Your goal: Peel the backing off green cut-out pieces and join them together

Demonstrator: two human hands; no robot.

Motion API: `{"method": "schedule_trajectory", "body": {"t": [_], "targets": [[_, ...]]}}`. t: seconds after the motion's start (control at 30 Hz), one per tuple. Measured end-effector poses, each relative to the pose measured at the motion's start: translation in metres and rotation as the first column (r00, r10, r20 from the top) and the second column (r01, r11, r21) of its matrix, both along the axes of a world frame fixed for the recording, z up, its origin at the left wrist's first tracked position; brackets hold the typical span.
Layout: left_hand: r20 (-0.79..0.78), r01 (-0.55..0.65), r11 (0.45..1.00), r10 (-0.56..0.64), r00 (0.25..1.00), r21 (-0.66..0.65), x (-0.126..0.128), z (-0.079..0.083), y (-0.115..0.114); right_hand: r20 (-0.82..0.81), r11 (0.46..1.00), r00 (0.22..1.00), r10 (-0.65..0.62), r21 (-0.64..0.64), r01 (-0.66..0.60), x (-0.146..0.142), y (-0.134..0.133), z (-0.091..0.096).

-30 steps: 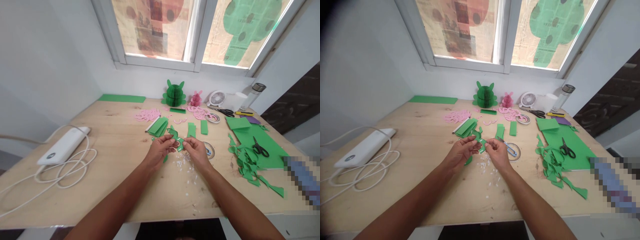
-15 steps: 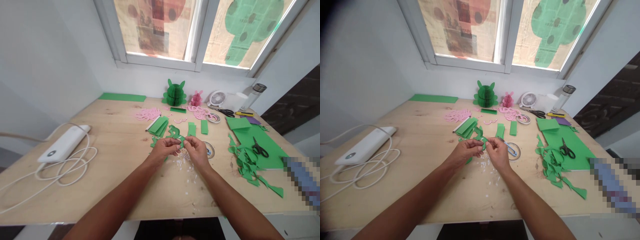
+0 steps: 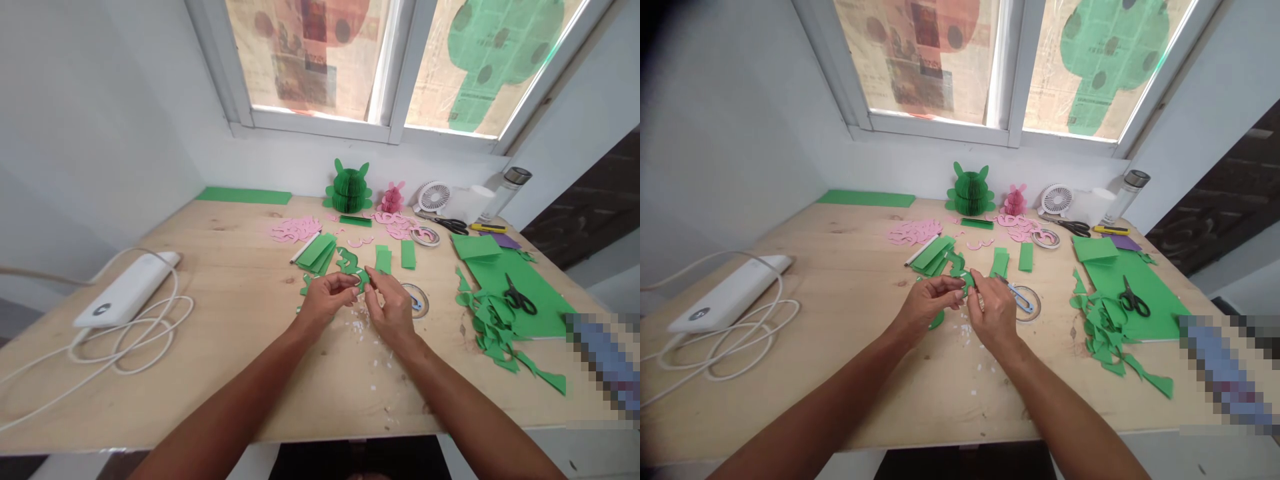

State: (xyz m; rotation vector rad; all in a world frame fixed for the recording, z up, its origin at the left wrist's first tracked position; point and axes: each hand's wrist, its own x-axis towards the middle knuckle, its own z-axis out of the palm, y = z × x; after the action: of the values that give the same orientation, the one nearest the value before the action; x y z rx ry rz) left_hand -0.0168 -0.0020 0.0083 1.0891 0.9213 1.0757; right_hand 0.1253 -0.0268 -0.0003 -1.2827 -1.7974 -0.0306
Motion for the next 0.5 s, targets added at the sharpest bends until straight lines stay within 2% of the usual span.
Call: {"method": "schedule_trajectory", "body": {"t": [0.17,0.23,0.3,0.37,0.43,0.5], "targets": [[0.018,0.006,1.000,-0.006,1.000,-0.002,-0.0008,0.0021,-0.0005,0.076,0.999,0.997,-0.006,0.036,0.004,-0.0014,-0.0003,0.0009],[0.019,0.013,1.000,-0.013,1.000,0.002,-0.0015,0.0034,-0.0007,-0.009,1.000,1.000,0.020,0.002,-0.020,-0.0012,-0.0003,0.0002],[0.017,0.024,1.000,-0.024,1.000,0.014,-0.0020,0.0043,-0.0008,-0.189,0.994,0.981,0.047,-0.087,-0.065,-0.0007,0.0002,-0.0002],[0.013,0.034,0.999,-0.034,0.999,0.027,-0.0023,0.0044,-0.0007,-0.421,0.969,0.906,0.038,-0.207,-0.137,-0.0005,0.0016,0.0006],[0.010,0.044,0.998,-0.045,0.999,0.035,-0.0023,0.0041,-0.0008,-0.630,0.923,0.776,-0.004,-0.301,-0.240,-0.0006,0.0035,0.0027],[0.008,0.058,0.998,-0.058,0.998,0.040,-0.0023,0.0039,-0.0012,-0.760,0.873,0.649,-0.036,-0.341,-0.350,-0.0009,0.0054,0.0055]]}}
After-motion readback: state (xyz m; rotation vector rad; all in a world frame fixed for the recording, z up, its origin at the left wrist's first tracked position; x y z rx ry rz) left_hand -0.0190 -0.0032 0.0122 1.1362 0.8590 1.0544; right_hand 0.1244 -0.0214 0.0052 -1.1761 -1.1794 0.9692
